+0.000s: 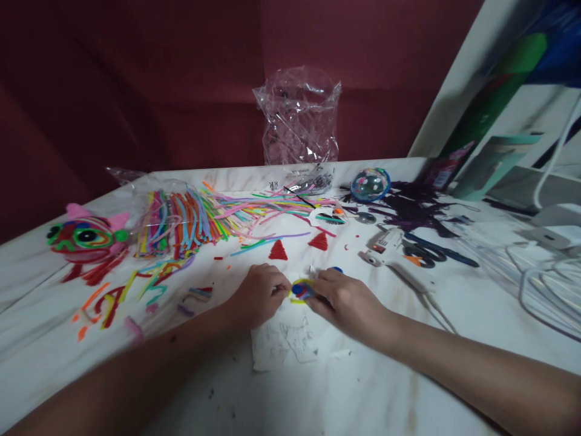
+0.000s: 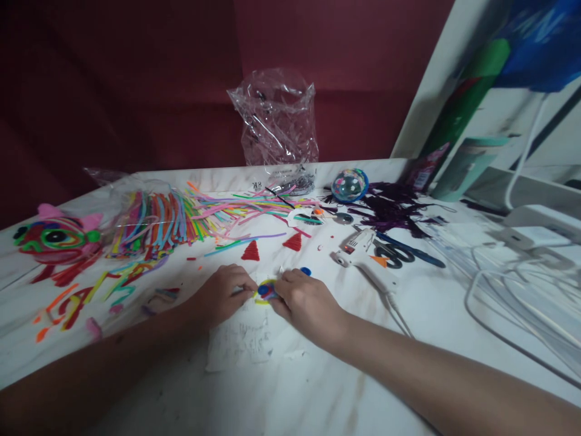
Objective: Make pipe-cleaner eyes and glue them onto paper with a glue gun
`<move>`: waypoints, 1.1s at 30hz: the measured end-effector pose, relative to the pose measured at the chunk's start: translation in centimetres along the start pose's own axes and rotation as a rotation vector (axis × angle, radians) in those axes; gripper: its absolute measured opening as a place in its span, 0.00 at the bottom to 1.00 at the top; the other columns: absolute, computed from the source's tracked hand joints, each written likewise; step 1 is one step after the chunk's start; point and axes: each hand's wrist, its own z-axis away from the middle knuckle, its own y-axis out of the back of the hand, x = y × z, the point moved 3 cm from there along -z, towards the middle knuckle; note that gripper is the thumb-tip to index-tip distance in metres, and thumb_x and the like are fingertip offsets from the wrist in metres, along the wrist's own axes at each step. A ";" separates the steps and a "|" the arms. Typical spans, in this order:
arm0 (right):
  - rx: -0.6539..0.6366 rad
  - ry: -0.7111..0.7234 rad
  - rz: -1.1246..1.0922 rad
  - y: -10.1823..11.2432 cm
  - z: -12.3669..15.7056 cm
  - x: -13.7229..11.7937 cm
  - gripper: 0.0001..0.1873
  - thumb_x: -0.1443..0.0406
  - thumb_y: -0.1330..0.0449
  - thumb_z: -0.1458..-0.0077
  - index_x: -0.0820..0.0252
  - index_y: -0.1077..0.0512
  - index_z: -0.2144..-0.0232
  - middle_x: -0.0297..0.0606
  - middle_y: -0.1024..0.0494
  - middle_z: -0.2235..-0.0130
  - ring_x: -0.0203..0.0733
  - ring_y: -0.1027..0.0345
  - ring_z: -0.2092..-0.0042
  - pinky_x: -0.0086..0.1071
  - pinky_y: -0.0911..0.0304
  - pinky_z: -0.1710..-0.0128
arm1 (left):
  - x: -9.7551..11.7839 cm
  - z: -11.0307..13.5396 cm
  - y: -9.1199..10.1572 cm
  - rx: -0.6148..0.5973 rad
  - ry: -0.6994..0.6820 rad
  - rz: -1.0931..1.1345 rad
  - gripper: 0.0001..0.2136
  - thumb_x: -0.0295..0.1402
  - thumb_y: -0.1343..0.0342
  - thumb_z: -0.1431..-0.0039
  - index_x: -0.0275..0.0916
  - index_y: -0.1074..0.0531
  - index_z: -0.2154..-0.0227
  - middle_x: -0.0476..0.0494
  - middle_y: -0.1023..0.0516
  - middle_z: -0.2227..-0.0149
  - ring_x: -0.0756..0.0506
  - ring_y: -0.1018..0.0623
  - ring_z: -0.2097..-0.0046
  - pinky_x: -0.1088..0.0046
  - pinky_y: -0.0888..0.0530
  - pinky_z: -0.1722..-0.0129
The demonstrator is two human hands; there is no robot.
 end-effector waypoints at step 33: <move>-0.044 -0.030 -0.192 0.6 -0.3 2.0 0.13 0.68 0.41 0.46 0.62 0.26 0.57 0.38 0.28 0.71 0.42 0.33 0.66 0.32 0.38 0.67 | 0.4 0.2 -0.8 0.019 0.004 -0.091 0.07 0.31 0.37 0.51 0.37 0.26 0.68 0.46 0.25 0.68 0.44 0.27 0.63 0.66 0.35 0.61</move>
